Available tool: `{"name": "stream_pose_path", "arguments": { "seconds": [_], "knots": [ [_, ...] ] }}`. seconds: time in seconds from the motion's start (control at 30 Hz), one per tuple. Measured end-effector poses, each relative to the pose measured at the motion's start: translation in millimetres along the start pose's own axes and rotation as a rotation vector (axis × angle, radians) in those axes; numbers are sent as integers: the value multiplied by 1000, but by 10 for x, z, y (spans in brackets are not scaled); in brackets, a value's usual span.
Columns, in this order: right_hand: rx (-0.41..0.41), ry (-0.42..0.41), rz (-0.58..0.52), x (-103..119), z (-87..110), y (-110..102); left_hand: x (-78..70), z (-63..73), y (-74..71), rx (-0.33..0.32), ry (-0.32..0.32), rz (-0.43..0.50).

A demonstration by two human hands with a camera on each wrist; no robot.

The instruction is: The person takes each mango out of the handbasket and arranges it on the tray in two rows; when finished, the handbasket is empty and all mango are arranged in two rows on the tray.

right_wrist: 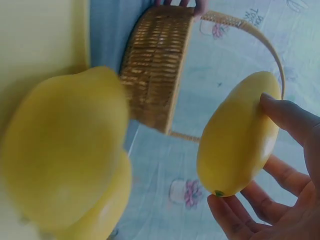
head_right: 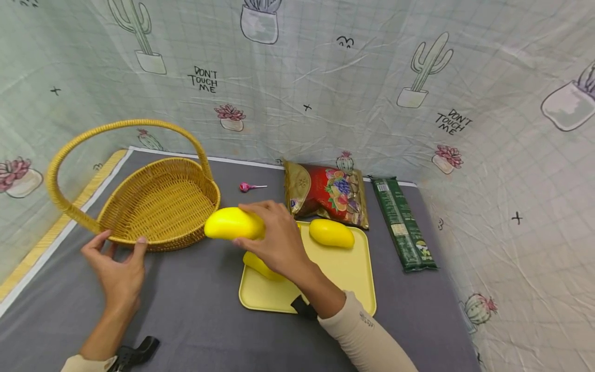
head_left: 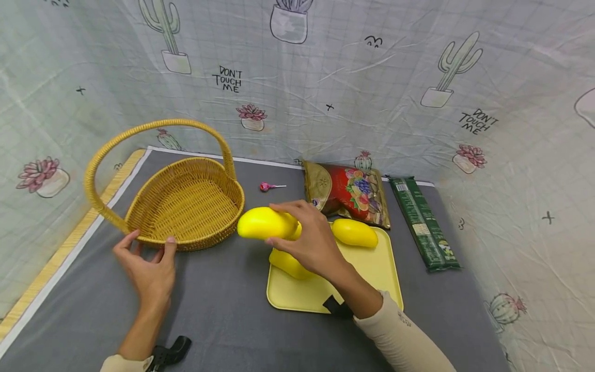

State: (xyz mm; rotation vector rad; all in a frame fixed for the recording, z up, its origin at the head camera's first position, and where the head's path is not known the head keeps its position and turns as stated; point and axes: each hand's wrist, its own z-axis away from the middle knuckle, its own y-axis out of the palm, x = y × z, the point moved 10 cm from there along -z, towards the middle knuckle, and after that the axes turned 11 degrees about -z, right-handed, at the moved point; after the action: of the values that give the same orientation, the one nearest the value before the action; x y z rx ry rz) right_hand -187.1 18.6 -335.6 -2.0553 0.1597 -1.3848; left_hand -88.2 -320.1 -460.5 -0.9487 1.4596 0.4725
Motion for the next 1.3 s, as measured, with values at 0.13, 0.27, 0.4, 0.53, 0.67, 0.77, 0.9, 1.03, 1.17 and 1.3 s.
{"name": "stream_pose_path", "arguments": {
  "seconds": [0.13, 0.27, 0.4, 0.53, 0.67, 0.77, 0.9, 1.03, 1.17, 1.3],
  "knots": [
    [-31, 25, 5, -168, 160, -153, 3, 10, 4, 6, 0, 1],
    [-52, 63, 27, -329, 325, -307, -4, 17, 2, 6, 2, -7],
    [-67, 123, 47, -500, 494, -442, -7, 23, -2, 7, -2, -19],
    [-85, 182, 76, -665, 661, -561, -3, 23, 3, 12, -9, -5],
    [-107, 224, 134, -809, 806, -686, 2, 27, 5, 12, -11, 3],
    [-126, 238, 166, -910, 897, -782, 3, 29, -2, 7, -9, 11],
    [-138, 279, 193, -1054, 1008, -887, -1, 38, -7, 6, -8, 26],
    [-129, 333, 214, -1187, 1094, -960, -16, 46, -12, 2, -3, 27],
    [-118, 376, 225, -1298, 1162, -999, -33, 52, -11, 1, 7, 30],
    [-80, 412, 254, -1398, 1210, -970, -27, 65, -11, 3, -1, 46]
  ]
}}
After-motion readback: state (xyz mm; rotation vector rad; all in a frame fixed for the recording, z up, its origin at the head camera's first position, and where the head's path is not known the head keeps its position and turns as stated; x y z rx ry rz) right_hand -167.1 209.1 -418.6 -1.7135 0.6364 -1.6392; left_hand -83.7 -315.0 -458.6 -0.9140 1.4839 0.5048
